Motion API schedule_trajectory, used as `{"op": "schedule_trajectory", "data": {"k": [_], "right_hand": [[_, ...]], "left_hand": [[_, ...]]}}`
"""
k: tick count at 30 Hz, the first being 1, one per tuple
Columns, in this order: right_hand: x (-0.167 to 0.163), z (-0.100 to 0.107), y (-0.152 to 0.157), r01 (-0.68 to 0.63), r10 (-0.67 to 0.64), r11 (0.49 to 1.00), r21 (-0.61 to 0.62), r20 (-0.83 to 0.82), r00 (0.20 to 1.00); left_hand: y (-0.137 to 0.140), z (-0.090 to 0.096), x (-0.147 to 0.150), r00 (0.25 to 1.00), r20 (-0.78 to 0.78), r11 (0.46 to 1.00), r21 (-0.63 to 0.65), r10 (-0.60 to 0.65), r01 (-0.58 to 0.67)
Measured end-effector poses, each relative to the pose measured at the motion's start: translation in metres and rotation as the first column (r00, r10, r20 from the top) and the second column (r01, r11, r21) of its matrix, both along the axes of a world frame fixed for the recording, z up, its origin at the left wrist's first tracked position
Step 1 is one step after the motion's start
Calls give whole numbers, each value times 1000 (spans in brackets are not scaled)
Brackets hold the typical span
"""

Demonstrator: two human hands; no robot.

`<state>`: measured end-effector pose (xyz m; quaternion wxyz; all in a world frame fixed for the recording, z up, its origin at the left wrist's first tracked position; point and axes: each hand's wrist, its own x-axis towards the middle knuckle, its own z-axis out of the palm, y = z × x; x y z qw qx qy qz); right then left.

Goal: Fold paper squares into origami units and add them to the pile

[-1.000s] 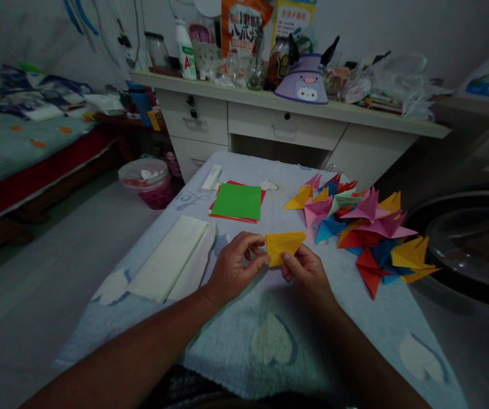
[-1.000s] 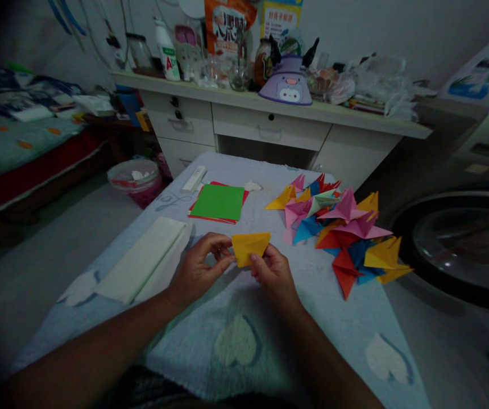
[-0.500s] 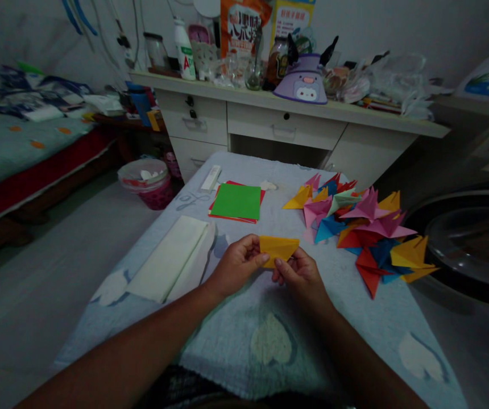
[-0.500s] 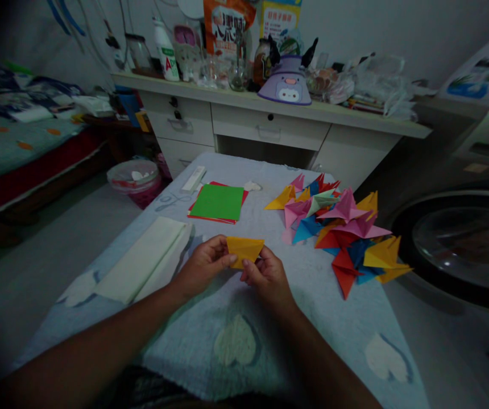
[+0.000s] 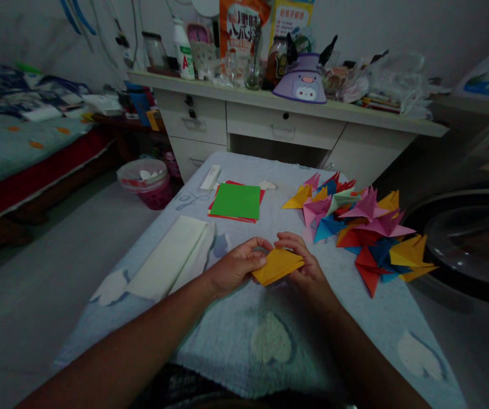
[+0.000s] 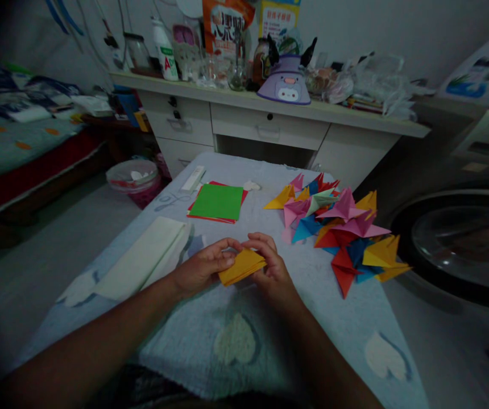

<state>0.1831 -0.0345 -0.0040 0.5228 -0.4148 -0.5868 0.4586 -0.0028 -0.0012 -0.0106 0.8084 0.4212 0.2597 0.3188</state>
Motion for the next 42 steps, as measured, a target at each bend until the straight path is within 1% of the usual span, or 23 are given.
{"op": "schedule_trajectory", "data": {"k": [3, 5, 7, 10, 13, 17, 19, 20, 22, 24, 27, 30, 36, 40, 42], "right_hand": [[-1, 2, -1, -13, 13, 1000, -19, -24, 1000], [-1, 0, -1, 4, -11, 997, -83, -85, 996], [-3, -3, 0, 12, -36, 987, -158, -152, 988], [-5, -5, 0, -2, -49, 973, -231, -213, 976], [-5, -5, 1, 0, -52, 970, -243, -208, 977], [-5, -5, 2, 23, -62, 970, -240, -159, 985], [-5, -6, 2, 27, -65, 971, -237, -156, 986], [-5, -6, 2, 27, -66, 971, -236, -160, 985], [-4, -7, 1, 31, -73, 970, -241, -167, 983], [-4, -6, 1, 40, -83, 969, -246, -168, 982], [-4, -5, 1, 45, -86, 971, -235, -166, 982], [-4, -5, 1, 38, -81, 972, -234, -178, 981], [-6, -4, 2, 37, -87, 968, -247, -197, 977], [-8, -2, 2, 40, -82, 975, -219, -185, 979], [-8, -2, 2, 56, -89, 979, -198, -165, 982]], "left_hand": [[1, -1, 0, 1000, -26, 999, 54, 3, -2], [1, 0, 0, 996, -68, 987, 150, 62, -51], [1, 3, -2, 982, -103, 951, 284, 157, -123], [-2, 6, -5, 955, -112, 858, 477, 275, -191], [-6, 6, -7, 921, -155, 748, 638, 356, -182], [-10, 5, -5, 876, -222, 627, 771, 429, -111], [-10, 5, -4, 859, -252, 580, 812, 446, -63], [-10, 6, -4, 852, -264, 565, 824, 452, -44], [-9, 6, -4, 844, -283, 563, 826, 455, -27], [-8, 5, -3, 847, -291, 591, 806, 444, -33], [-8, 2, -2, 864, -275, 648, 758, 422, -75], [-9, 1, -2, 869, -259, 672, 732, 422, -108], [-8, 5, -3, 845, -286, 643, 761, 452, -86], [-7, 5, -3, 851, -281, 639, 765, 443, -80], [-6, 4, -3, 855, -265, 622, 779, 446, -83]]}}
